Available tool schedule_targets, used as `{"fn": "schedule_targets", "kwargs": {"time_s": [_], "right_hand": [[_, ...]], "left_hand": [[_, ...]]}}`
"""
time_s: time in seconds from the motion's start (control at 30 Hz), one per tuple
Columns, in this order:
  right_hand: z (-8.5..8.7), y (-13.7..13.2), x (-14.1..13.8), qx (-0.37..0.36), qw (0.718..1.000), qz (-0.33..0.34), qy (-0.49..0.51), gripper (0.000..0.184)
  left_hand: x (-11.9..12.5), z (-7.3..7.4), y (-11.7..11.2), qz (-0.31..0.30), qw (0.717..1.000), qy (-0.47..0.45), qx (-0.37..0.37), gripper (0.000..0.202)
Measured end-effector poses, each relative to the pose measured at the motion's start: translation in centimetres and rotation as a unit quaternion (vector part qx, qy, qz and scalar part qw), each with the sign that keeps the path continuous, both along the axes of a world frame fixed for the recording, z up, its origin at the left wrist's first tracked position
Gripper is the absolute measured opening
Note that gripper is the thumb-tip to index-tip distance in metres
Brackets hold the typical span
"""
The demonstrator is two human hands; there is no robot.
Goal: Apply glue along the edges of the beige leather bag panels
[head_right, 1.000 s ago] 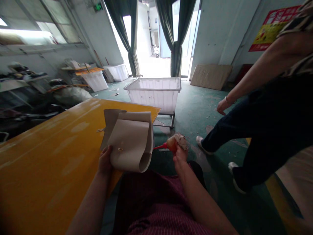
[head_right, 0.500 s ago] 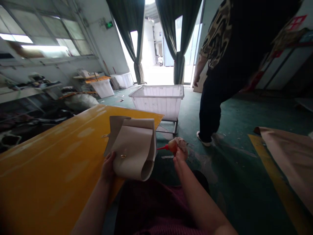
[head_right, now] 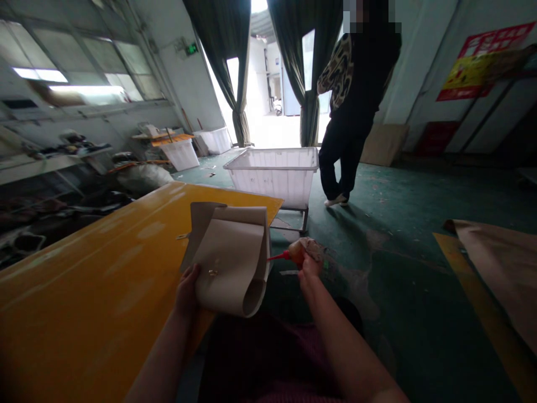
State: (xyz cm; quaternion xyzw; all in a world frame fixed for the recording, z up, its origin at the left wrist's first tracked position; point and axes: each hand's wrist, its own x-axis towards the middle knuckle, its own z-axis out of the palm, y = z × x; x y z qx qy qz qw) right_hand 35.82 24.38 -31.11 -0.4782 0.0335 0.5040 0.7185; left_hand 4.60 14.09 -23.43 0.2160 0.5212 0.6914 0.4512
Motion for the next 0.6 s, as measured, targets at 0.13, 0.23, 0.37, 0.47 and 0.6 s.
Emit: {"fn": "schedule_targets", "kwargs": {"time_s": [0.13,0.23,0.37,0.47,0.6], "right_hand": [[0.6,-1.3,-0.1,-0.047,0.999,0.003,0.021,0.026],[0.8,-2.0,-0.1,-0.068,0.997,0.019,0.029,0.023],[1.2,-1.7,0.0,-0.082,0.996,0.017,0.03,0.022],[1.6,-0.7,-0.2,-0.084,0.996,0.004,0.03,0.025],[1.1,-0.3,-0.6,-0.081,0.996,0.006,0.028,0.026]], "left_hand": [[0.1,-0.1,0.0,0.0,1.0,0.0,-0.002,0.057],[-0.1,-0.4,0.1,-0.004,1.0,0.005,0.001,0.058],[-0.4,-0.6,0.1,-0.001,1.0,0.006,0.001,0.064],[-0.4,-0.6,0.2,-0.005,1.0,0.007,0.003,0.063],[-0.3,-0.5,0.1,0.0,1.0,-0.001,0.013,0.065]]}}
